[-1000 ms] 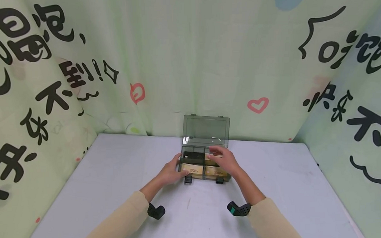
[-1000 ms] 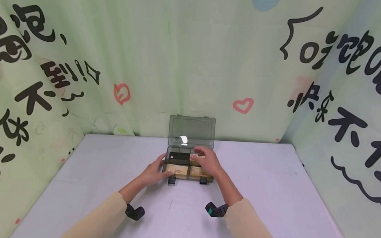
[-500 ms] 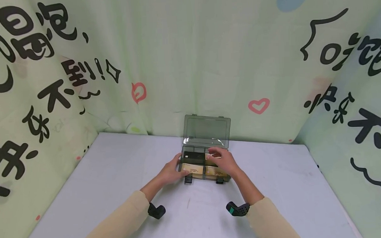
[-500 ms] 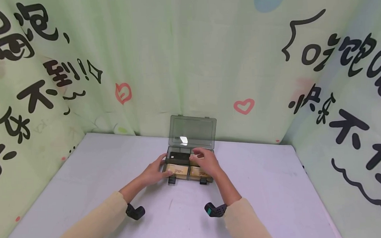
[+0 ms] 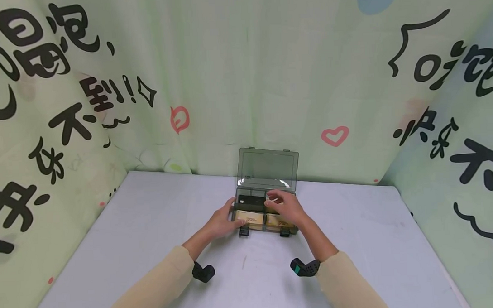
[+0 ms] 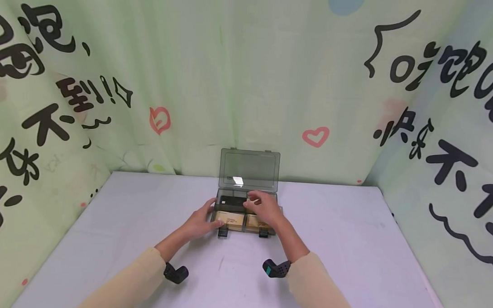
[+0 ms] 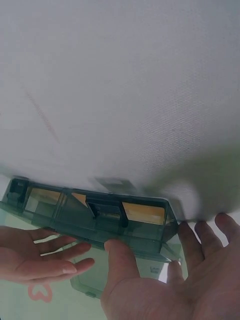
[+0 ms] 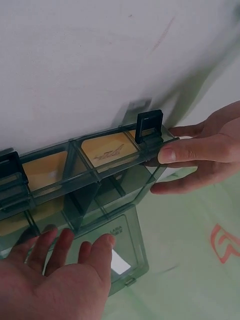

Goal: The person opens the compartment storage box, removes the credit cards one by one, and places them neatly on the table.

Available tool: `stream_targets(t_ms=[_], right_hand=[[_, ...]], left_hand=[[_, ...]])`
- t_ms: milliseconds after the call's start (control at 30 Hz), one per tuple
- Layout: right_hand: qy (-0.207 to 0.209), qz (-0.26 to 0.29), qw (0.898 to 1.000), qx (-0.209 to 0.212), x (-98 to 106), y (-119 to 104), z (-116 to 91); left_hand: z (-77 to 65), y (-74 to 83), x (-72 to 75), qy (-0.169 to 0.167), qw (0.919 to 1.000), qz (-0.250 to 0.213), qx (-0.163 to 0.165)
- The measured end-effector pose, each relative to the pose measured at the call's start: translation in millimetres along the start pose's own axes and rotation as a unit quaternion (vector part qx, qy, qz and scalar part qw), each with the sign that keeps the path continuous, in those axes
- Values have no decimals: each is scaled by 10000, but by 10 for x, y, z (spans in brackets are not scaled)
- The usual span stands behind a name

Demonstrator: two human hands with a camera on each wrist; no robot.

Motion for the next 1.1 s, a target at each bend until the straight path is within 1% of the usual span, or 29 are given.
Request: stream_targets(t_ms=[333,567,867,1100], right_hand=[[-174,-183,9996,91,-81,-7,39],[-294,-217,9993,115,-116,-51,39],[-366,-363,9986,154,-176,-61,97],[-420,-711,9966,42,-201,-34,152]], left_hand=[[-9,-39,-2,25,10000,9,68],[-18,-39,-3,19,10000,42,82],[-16,-20,-11,-40,10000,50,63],[-20,17,-16,-46,9999,50,81]])
Point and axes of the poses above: each hand's wrist, its own z-axis towards the middle knuckle, its own x-axis out of the back of the hand, y = z × x, the point moved 9 cm from there along z, towards the middle knuckle, and after that the axes turned 7 degrees about -z, right-handed, at the moved point
